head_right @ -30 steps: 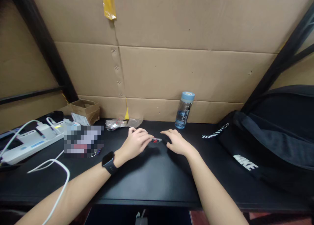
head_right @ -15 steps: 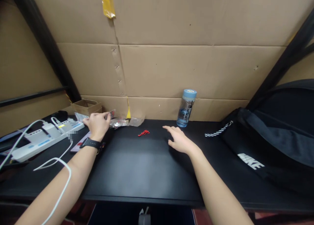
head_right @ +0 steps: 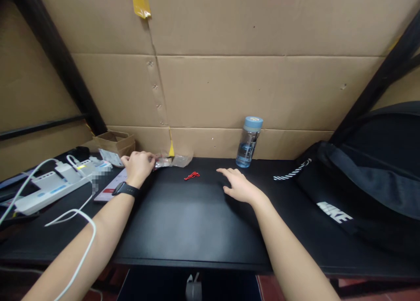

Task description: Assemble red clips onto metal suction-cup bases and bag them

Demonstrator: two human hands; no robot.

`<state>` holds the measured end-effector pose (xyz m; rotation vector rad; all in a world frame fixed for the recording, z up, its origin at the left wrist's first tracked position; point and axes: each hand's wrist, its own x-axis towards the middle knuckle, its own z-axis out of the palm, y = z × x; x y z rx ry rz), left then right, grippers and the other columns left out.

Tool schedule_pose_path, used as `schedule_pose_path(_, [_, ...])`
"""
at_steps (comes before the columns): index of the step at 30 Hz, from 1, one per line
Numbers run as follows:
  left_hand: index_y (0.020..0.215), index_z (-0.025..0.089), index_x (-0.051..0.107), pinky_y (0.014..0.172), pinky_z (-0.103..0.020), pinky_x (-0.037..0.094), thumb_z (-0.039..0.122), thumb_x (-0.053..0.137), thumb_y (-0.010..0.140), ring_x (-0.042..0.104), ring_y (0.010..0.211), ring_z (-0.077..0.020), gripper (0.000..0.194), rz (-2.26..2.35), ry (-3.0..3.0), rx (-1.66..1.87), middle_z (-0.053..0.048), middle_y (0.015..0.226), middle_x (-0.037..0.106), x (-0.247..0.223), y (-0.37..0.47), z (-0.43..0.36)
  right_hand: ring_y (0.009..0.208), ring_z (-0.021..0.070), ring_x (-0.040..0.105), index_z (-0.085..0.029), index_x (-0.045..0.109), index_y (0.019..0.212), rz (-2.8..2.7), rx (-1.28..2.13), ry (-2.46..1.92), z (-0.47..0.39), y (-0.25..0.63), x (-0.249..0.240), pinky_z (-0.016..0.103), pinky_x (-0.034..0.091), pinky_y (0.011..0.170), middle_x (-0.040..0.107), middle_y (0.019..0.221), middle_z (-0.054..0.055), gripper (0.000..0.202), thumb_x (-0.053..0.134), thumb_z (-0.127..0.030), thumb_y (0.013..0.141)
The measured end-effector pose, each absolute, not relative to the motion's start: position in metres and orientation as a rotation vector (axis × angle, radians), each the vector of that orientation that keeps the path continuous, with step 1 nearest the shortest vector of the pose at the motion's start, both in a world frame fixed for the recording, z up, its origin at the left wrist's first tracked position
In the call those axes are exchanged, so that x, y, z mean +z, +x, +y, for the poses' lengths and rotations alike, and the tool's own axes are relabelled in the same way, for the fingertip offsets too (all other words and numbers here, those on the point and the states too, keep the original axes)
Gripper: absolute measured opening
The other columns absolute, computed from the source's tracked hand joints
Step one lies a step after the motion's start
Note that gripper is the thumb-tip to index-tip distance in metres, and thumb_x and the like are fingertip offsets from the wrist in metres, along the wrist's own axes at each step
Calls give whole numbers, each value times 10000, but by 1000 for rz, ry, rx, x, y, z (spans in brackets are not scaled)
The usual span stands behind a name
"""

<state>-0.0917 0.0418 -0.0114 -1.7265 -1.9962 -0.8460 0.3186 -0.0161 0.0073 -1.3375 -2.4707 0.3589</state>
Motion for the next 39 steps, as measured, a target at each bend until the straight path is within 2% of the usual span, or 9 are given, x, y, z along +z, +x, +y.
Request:
schedule_pose_path(4, [917, 226, 733, 955, -529, 202, 360, 466, 999, 490, 1120, -331, 310, -1832, -1522, -1106, -101, 1013, 725, -6, -93, 40, 1263, 295, 516, -283, 442, 1504, -2470, 362, -1348, -17, 319, 8, 472, 430, 1087, 587, 1345, 114, 649, 601, -212, 879])
schedule_pose_path(7, [941, 240, 728, 970, -538, 184, 359, 476, 1017, 493, 1160, -330, 290, -1668, -1575, -1139, -94, 1027, 734, -2, -87, 41, 1262, 292, 517, -291, 431, 1511, -2469, 358, -1332, -16, 320, 8, 473, 427, 1088, 591, 1338, 111, 655, 604, -224, 883])
schedule_pose_path(13, [1021, 303, 721, 966, -521, 209, 279, 512, 1017, 495, 1193, -289, 210, -1392, -1980, -906, -65, 1029, 735, 13, -55, 64, 1292, 303, 497, -285, 443, 1504, -2466, 410, -1338, -15, 320, 4, 485, 419, 1093, 578, 1356, 119, 650, 614, -235, 879])
schedule_pose_path(17, [940, 262, 703, 979, -510, 227, 234, 494, 1012, 485, 1205, -290, 223, -1281, -2182, -596, -101, 1038, 706, 32, -48, 84, 1270, 318, 506, -271, 470, 1487, -2477, 430, -1345, -15, 319, 5, 503, 429, 1076, 591, 1336, 130, 640, 624, -227, 867])
schedule_pose_path(20, [866, 242, 681, 1011, -521, 210, 214, 475, 1001, 458, 1227, -305, 248, -1297, -2251, -445, -129, 1066, 687, 38, -60, 86, 1265, 324, 504, -266, 463, 1496, -2468, 412, -1353, -17, 319, 8, 516, 428, 1077, 580, 1350, 135, 649, 622, -227, 868])
schedule_pose_path(24, [877, 276, 672, 1050, -513, 180, 227, 458, 1003, 421, 1257, -296, 253, -1402, -2239, -302, -109, 1083, 680, 27, -86, 71, 1289, 331, 490, -273, 465, 1500, -2467, 410, -1364, -20, 319, 12, 511, 431, 1083, 570, 1370, 134, 654, 625, -223, 868])
schedule_pose_path(34, [1150, 303, 702, 989, -546, 238, 236, 455, 993, 492, 1130, -329, 301, -1498, -2159, -298, -128, 1035, 707, 1, -109, 43, 1287, 329, 492, -254, 480, 1497, -2505, 457, -1385, -22, 316, 13, 501, 423, 1097, 572, 1370, 138, 653, 636, -229, 864])
schedule_pose_path(39, [1162, 287, 704, 989, -549, 244, 249, 397, 1011, 510, 1132, -332, 345, -1588, -2099, -307, -143, 1064, 716, 0, -105, 50, 1287, 327, 495, -250, 510, 1471, -2520, 462, -1382, -21, 319, 13, 491, 429, 1092, 576, 1374, 137, 630, 649, -236, 856])
